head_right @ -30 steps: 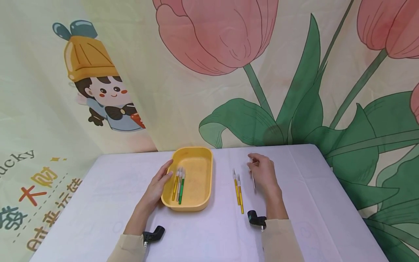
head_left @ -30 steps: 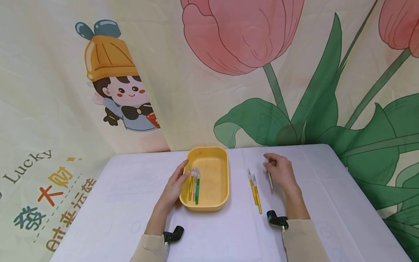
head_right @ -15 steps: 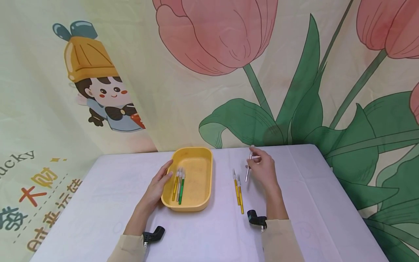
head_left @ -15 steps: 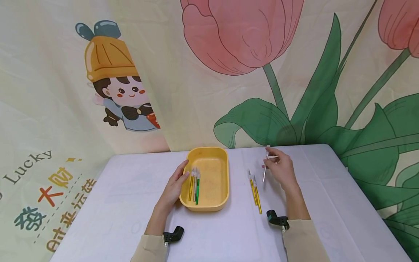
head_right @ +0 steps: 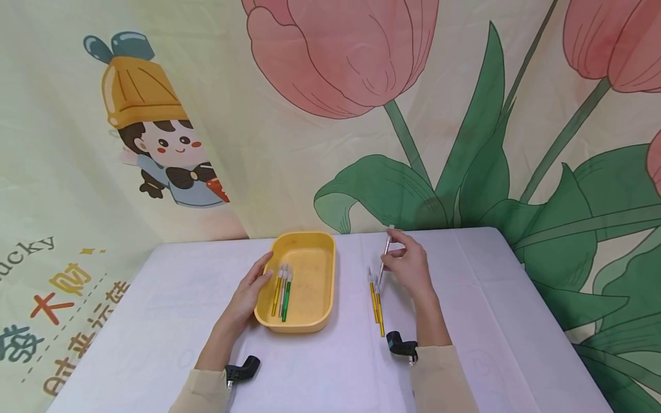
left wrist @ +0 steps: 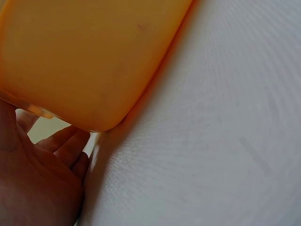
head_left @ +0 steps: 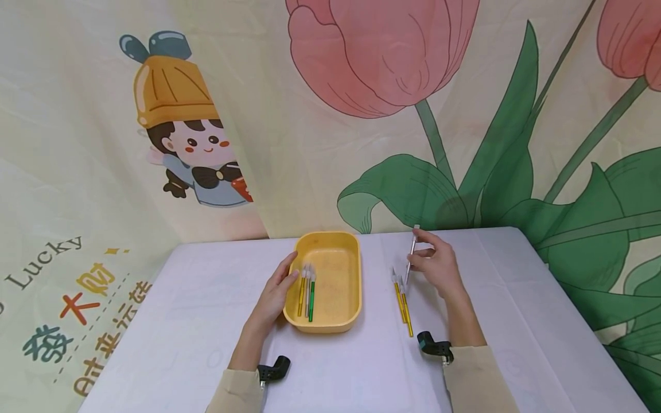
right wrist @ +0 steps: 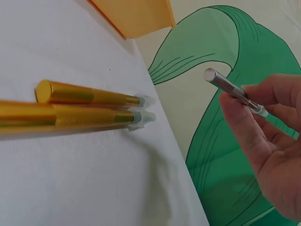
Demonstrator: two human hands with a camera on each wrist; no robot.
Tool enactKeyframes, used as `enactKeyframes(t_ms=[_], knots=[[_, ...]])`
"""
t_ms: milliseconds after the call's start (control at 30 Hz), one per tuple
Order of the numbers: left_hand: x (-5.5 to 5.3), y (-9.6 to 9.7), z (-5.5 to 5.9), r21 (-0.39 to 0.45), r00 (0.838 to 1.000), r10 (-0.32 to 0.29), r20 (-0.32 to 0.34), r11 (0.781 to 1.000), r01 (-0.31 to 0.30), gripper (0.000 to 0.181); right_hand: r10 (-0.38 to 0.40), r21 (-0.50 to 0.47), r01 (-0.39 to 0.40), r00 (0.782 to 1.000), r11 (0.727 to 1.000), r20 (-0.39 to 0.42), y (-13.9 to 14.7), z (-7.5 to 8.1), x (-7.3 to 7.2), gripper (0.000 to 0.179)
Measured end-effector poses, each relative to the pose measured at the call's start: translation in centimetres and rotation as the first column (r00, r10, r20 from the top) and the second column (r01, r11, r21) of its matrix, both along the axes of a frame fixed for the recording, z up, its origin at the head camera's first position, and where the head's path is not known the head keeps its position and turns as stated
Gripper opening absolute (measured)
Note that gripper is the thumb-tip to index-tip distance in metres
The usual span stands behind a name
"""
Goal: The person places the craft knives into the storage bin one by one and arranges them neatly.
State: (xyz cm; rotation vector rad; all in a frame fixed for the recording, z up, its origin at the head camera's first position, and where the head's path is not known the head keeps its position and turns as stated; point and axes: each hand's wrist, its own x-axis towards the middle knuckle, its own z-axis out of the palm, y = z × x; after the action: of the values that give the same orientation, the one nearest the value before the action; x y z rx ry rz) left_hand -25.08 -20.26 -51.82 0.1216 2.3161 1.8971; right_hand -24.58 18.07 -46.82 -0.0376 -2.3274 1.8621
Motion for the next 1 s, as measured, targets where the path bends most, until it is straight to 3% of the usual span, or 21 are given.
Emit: enactKeyframes(t_ms=[700, 1000], knots=[[0.0, 0.0, 0.1, -0.017, 1.000, 0.003, 0.011, 1.000, -0.003, 0.052, 0.073, -0.120, -0.087, 0.990, 0.989, -0.118, -2.1, 1.6, 0.4, 0.049], [0.0, 0.1, 0.1, -0.015, 1.000, 0.006, 0.020, 1.000, -0.006, 0.052, 0.083, -0.088, -0.093, 0.991, 0.992, -0.108, -3.3, 1.8, 0.6, 0.043]])
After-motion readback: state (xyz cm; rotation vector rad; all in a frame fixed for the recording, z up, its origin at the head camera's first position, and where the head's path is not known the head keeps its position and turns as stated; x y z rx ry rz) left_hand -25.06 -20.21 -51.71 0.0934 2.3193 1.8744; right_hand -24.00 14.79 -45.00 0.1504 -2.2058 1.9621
